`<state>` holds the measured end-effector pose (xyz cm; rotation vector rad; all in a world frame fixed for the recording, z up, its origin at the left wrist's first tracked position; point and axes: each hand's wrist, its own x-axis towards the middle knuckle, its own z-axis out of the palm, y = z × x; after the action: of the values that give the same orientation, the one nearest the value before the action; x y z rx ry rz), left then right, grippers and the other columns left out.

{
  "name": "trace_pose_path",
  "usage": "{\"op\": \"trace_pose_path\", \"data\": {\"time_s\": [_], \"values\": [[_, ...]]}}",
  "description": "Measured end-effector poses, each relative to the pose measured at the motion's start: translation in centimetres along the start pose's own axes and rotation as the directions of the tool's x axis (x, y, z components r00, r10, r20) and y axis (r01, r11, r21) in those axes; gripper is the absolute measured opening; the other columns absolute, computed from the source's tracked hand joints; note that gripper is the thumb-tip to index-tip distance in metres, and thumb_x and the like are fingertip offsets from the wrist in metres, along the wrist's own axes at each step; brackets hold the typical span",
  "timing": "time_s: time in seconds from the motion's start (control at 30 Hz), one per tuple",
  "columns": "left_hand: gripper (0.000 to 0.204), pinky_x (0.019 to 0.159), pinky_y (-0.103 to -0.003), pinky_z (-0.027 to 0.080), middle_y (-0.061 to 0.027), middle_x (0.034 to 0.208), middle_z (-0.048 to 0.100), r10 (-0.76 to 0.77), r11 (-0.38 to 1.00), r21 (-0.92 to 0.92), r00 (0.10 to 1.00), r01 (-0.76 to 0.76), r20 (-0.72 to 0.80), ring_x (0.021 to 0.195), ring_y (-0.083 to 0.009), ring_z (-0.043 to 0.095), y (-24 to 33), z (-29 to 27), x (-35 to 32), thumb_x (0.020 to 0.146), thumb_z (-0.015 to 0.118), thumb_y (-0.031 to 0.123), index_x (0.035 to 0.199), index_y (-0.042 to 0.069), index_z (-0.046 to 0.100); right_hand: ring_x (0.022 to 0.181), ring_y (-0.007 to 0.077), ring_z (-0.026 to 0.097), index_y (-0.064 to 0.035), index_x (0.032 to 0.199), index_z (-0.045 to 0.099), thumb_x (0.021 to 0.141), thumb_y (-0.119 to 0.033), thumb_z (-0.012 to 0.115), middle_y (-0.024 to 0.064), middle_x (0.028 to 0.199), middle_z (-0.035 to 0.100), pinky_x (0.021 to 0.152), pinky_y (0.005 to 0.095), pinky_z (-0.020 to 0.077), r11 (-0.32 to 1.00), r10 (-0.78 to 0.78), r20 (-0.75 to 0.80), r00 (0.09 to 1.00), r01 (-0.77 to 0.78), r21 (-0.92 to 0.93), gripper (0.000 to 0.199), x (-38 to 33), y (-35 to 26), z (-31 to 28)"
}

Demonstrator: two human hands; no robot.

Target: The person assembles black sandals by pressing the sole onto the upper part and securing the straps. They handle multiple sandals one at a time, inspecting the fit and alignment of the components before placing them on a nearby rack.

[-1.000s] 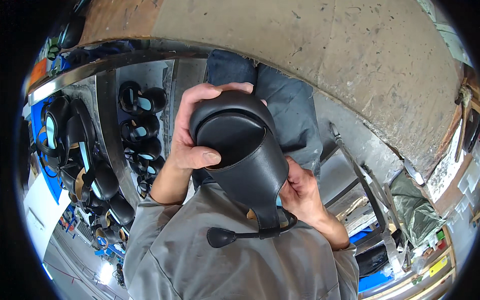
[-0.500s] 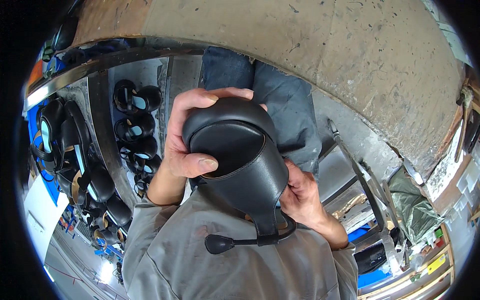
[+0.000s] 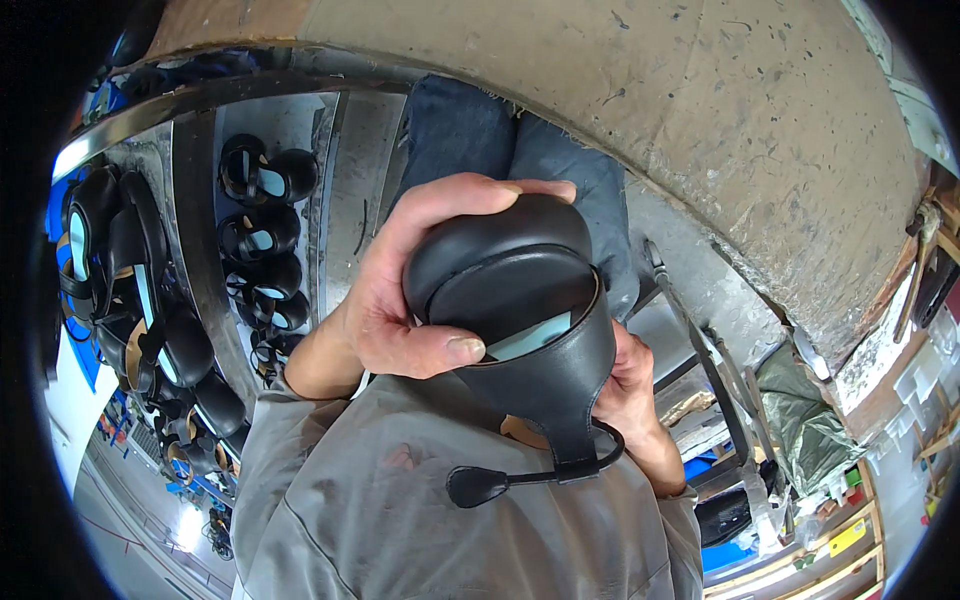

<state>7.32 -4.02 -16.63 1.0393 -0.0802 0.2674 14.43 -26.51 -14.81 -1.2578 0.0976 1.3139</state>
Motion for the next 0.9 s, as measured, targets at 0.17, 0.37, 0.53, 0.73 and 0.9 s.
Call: {"op": "trace_pose_path", "data": {"time_s": [0.17,0.37,0.53,0.73,0.9], "values": [[0.073,0.104,-0.045,0.036,-0.0329,0.132,0.043,-0.059,0.998,-0.036,0.998,0.059,-0.003,0.130,-0.0397,0.040,0.7,0.6,-0.1,0.076,0.063,0.004,0.138,-0.003,0.027,0.091,0.0125,0.063,0.0036,0.117,0.056,0.083,-0.003,0.064,0.0081,0.105,0.067,0.080,0.0276,0.0503,0.988,-0.106,0.046,0.993,0.110,-0.107,0.035,0.2,-0.7,0.3],[0.070,0.103,-0.045,0.037,-0.0312,0.127,0.048,-0.012,0.998,0.055,1.000,0.013,-0.016,0.128,-0.0397,0.042,0.5,0.8,-0.2,0.079,0.060,0.007,0.138,-0.005,0.026,0.091,0.0118,0.063,0.0029,0.116,0.057,0.080,-0.004,0.069,0.0075,0.104,0.067,0.079,0.0270,0.0500,0.953,-0.149,0.055,0.987,0.158,-0.259,0.038,0.0,-1.0,0.5],[0.063,0.091,-0.036,0.045,-0.0231,0.123,0.051,0.014,0.963,0.268,0.995,0.014,-0.104,0.107,-0.0293,0.057,1.6,1.9,0.1,0.081,0.066,0.011,0.134,-0.008,0.037,0.090,0.0134,0.064,0.0036,0.114,0.057,0.077,-0.006,0.073,0.0083,0.101,0.068,0.079,0.0273,0.0501,0.951,-0.153,0.022,0.988,0.154,-0.267,0.041,-0.5,-0.1,0.1],[0.059,0.081,-0.032,0.049,-0.0213,0.106,0.062,-0.206,0.729,0.628,0.962,0.272,-0.178,0.092,-0.0259,0.065,7.6,2.3,1.0,0.077,0.075,0.024,0.120,-0.009,0.054,0.086,0.0217,0.069,0.0041,0.115,0.055,0.077,0.000,0.069,0.0135,0.098,0.068,0.073,0.0302,0.0522,0.709,-0.316,0.298,0.901,0.433,-0.556,0.041,0.0,-1.4,0.6],[0.051,0.085,-0.028,0.049,-0.0205,0.110,0.065,-0.255,0.708,0.625,0.944,0.330,-0.209,0.097,-0.0217,0.066,8.7,3.0,0.8,0.081,0.071,0.008,0.124,-0.008,0.049,0.077,0.0362,0.066,0.0053,0.122,0.047,0.077,0.008,0.050,0.0207,0.087,0.063,0.066,0.0366,0.0519,0.661,-0.332,0.339,0.880,0.474,-0.582,0.045,-0.1,-0.4,1.3]]}}
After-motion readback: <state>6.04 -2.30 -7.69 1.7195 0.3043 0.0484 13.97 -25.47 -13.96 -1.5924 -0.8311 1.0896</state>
